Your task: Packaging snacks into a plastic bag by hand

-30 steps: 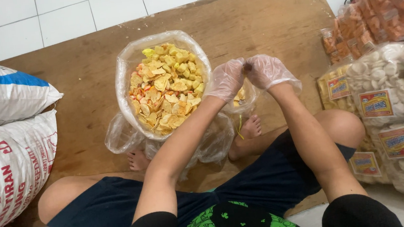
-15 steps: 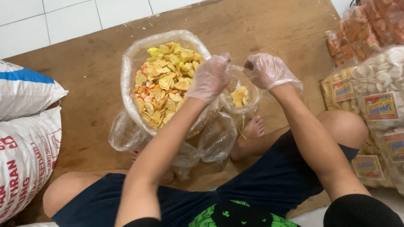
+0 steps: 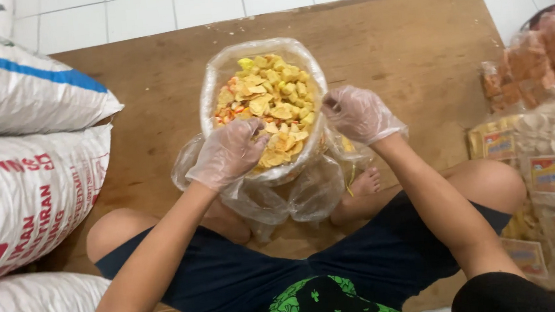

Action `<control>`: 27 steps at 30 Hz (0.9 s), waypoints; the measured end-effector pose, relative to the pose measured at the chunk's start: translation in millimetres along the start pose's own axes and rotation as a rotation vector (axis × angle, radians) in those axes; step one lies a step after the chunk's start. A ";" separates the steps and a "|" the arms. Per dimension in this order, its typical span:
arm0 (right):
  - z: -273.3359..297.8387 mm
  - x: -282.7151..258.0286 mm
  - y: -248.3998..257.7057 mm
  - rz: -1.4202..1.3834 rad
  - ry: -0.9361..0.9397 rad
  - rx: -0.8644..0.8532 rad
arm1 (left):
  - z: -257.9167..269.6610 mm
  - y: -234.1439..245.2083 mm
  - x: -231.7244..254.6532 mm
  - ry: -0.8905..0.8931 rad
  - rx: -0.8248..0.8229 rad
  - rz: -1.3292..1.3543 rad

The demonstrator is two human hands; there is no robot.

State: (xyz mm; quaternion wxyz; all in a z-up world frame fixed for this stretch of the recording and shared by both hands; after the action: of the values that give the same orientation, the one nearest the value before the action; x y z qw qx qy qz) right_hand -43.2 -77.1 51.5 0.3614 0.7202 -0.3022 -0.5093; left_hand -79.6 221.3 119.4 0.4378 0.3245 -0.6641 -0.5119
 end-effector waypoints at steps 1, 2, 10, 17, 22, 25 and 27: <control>0.4 -5.1 -9.4 0.038 0.082 0.038 | 3.7 2.1 -3.4 0.007 0.027 0.024; 0.9 -10.2 -18.8 0.075 0.164 0.076 | 7.3 4.2 -6.7 0.013 0.053 0.049; -6.3 -45.8 -47.7 -0.122 0.397 -0.075 | 1.7 -72.5 -24.0 -0.039 0.115 0.079; -3.2 -53.4 -62.8 0.001 0.262 -0.447 | 15.0 -67.1 -7.2 -0.160 0.111 -0.113; -4.2 -20.9 -90.7 0.041 0.349 -0.435 | 7.6 -122.3 -24.5 -0.190 0.122 -0.308; -1.6 -2.1 -104.1 0.047 0.383 -0.390 | 5.9 -131.6 -34.2 -0.252 0.173 -0.399; -1.1 -2.8 -103.2 0.050 0.386 -0.382 | 5.4 -126.1 -35.2 -0.278 0.195 -0.450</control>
State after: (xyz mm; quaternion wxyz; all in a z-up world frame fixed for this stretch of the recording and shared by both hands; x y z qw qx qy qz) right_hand -36.1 -17.3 -32.3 0.5541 0.7150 -0.1437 -0.4013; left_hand -72.4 221.0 -11.5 0.1845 0.4309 -0.6751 -0.5697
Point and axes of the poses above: each hand's wrist, its own z-axis away from the middle knuckle, its own y-axis out of the back of the hand, x = y × z, the point moved 1 cm from there along -z, towards the middle knuckle, and after that the axes turned 11 degrees about -z, right-handed, at the moved point
